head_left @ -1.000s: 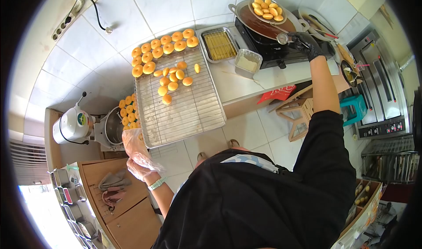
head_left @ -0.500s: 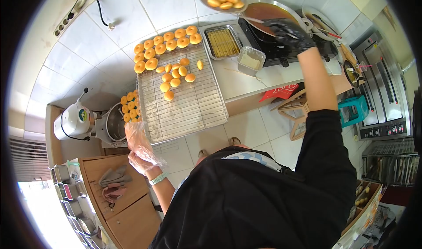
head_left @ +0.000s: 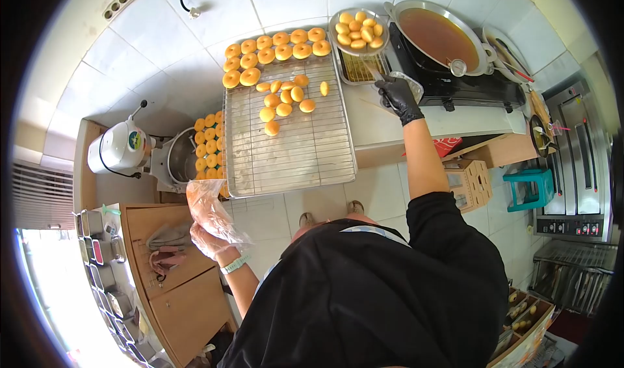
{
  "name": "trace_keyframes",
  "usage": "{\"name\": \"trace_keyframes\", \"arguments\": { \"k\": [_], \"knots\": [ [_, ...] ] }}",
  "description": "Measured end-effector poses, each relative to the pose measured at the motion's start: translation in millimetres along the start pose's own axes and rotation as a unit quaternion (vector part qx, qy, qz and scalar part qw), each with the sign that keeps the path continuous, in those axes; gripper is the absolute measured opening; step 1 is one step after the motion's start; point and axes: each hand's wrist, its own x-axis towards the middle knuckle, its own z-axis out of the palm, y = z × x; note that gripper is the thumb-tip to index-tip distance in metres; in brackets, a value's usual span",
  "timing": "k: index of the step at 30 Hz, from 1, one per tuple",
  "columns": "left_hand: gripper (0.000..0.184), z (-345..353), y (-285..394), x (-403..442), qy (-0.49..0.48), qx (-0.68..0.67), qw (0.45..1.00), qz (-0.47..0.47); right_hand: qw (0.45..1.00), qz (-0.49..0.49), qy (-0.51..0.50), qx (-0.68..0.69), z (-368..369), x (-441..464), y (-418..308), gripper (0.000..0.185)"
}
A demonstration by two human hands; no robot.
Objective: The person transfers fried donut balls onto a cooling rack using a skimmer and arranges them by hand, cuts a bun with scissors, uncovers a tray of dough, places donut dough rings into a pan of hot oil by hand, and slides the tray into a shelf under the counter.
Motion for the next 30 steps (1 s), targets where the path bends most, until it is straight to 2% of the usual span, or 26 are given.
{"name": "trace_keyframes", "arguments": {
  "k": [1,4,6,9,10,13,14,17,20,21,22,23,25,29,30],
  "knots": [
    [0.023,-2.3,-1.9,3.1,-0.006,0.028,1.0,0.008,1.0,0.005,0.01,0.001,2.0,-0.8,-4.5,0.021],
    [0.023,-16.4,-11.5,10.1,-0.007,0.12,0.992,0.041,0.991,0.119,0.007,0.056,-3.0,17.0,31.5,0.009],
    [0.022,-10.1,-15.2,10.3,0.017,0.171,0.981,0.087,0.991,0.106,0.004,0.079,-0.1,20.5,43.1,0.007],
    [0.023,-10.2,-6.9,4.3,0.034,0.02,0.998,0.039,0.996,0.077,0.001,0.047,5.7,20.1,34.7,0.006],
    [0.024,-15.7,-13.9,9.4,0.009,0.204,0.971,0.128,0.998,0.064,0.005,0.029,7.2,18.0,31.0,0.009],
    [0.025,-19.2,-10.0,13.4,-0.021,-0.058,0.998,-0.025,0.999,0.026,0.024,-0.031,10.0,5.0,17.4,0.03],
    [0.021,-18.2,-9.2,13.8,-0.004,0.08,0.996,0.032,0.999,0.017,0.023,-0.017,9.0,7.8,16.5,0.022],
    [0.021,-14.2,-4.8,8.0,-0.002,-0.08,0.996,-0.049,0.999,0.028,0.042,0.015,14.0,-0.1,3.0,0.024],
    [0.021,-9.6,-1.7,-4.8,0.025,0.106,0.99,0.086,0.995,0.091,0.019,0.036,4.1,17.9,51.2,0.015],
    [0.022,-6.6,1.1,-3.0,0.018,0.072,0.996,0.046,0.993,0.112,0.014,0.034,4.7,18.7,50.7,0.012],
    [0.023,-1.6,1.5,-1.5,0.012,0.031,0.999,0.006,0.992,0.108,0.001,0.066,2.9,22.6,45.6,0.009],
    [0.024,-4.2,3.1,-1.5,0.01,-0.003,0.999,-0.037,0.995,0.09,0.007,0.039,2.1,25.0,43.2,0.009],
    [0.023,-4.9,3.3,-3.8,-0.004,0.018,1.0,-0.008,0.998,0.056,0.022,-0.012,5.9,18.9,30.3,0.009],
    [0.022,-5.3,4.3,-4.5,0.019,-0.037,0.998,-0.056,0.999,0.017,0.029,-0.004,8.0,7.0,13.2,0.021],
    [0.022,-4.9,5.4,-4.9,0.019,-0.062,0.996,-0.067,1.0,0.017,0.019,-0.009,8.6,3.1,6.0,0.017]
  ]
}}
